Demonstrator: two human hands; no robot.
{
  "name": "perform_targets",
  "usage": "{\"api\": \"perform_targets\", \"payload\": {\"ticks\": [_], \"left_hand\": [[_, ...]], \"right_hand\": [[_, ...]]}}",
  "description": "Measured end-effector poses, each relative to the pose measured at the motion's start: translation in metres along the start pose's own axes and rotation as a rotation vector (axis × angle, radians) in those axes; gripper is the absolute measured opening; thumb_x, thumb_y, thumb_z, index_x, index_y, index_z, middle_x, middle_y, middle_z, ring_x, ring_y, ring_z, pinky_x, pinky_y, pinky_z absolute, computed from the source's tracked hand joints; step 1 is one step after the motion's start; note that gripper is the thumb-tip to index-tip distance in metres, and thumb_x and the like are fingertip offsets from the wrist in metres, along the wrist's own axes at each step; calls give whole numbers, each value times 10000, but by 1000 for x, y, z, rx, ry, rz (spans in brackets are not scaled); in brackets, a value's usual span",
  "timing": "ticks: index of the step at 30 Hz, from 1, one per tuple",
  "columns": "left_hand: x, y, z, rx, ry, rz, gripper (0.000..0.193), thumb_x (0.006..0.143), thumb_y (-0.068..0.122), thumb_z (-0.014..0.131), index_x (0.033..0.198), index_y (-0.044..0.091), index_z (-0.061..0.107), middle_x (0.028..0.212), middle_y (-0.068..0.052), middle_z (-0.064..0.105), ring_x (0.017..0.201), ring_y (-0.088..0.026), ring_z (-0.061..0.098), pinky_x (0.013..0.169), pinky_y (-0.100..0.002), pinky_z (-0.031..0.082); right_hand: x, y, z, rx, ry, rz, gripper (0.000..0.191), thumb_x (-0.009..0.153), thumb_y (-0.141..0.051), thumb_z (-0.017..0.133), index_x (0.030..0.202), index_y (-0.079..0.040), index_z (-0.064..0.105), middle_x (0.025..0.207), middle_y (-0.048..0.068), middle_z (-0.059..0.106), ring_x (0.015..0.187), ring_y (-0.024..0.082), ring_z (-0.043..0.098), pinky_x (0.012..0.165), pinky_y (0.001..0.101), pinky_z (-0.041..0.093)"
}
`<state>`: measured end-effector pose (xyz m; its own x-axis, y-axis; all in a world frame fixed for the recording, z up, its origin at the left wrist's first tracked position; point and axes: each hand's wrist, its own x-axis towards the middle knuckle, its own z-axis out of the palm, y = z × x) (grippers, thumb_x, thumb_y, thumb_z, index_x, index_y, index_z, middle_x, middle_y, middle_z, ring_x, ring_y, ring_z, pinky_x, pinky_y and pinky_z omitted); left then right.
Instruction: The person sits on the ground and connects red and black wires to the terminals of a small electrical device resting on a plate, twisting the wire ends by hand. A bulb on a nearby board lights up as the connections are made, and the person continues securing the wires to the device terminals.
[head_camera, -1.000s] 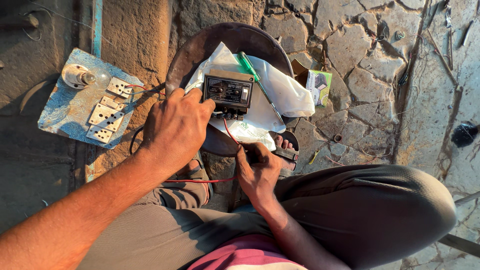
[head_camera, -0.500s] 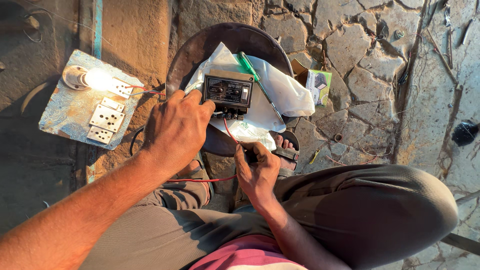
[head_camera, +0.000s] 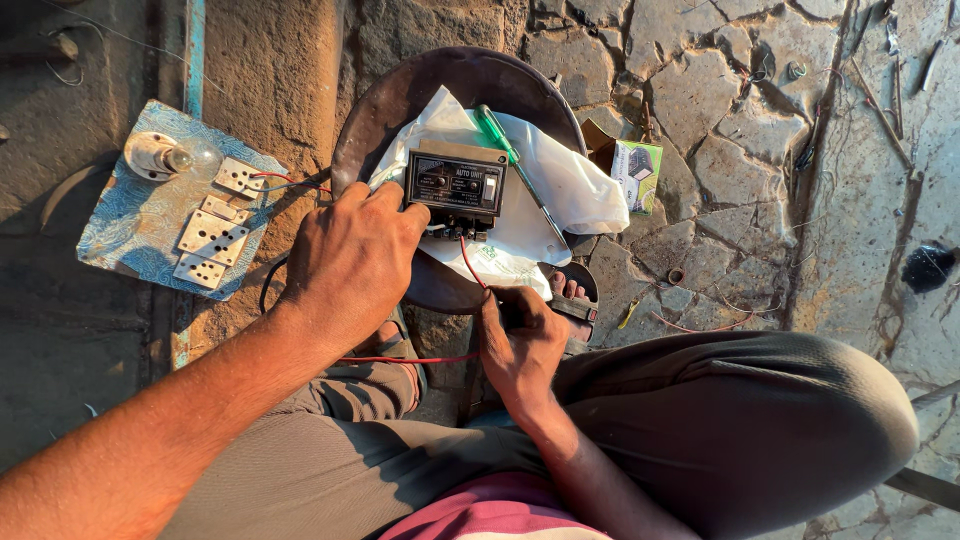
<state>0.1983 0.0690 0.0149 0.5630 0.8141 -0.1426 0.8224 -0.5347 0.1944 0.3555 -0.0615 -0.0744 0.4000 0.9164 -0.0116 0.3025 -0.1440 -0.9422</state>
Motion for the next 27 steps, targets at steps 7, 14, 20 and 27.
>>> {"api": "perform_targets", "payload": {"ticks": [7, 14, 20, 27], "left_hand": [[1, 4, -12, -39, -25, 20, 385, 610, 121, 812, 969, 34, 703, 918, -146, 658, 876, -316, 664, 654, -440, 568], [3, 10, -10, 6, -19, 68, 359, 603, 98, 816, 930, 56, 675, 949, -117, 652, 907, -306, 665, 657, -445, 575], [6, 9, -4, -9, -47, 69, 320, 631, 110, 813, 910, 54, 667, 934, -122, 643, 906, -314, 662, 644, -452, 573], [8, 10, -2, 4, -35, 71, 279, 637, 76, 788, 886, 59, 663, 932, -122, 639, 895, -321, 663, 626, -457, 565]], "right_hand": [[2, 2, -2, -76, -41, 29, 160, 914, -123, 725, 886, 32, 697, 676, 93, 677, 581, 106, 601, 581, 265, 480], [2, 1, -3, -40, -46, 38, 156, 920, -118, 716, 899, 36, 696, 683, 94, 681, 594, 106, 596, 585, 264, 483], [4, 0, -3, -93, -39, 35, 145, 912, -111, 732, 876, 26, 700, 658, 73, 662, 567, 87, 578, 564, 257, 467], [5, -2, -4, -73, -34, 34, 158, 924, -115, 725, 866, 30, 699, 628, 48, 627, 565, 62, 544, 553, 243, 444]]}}
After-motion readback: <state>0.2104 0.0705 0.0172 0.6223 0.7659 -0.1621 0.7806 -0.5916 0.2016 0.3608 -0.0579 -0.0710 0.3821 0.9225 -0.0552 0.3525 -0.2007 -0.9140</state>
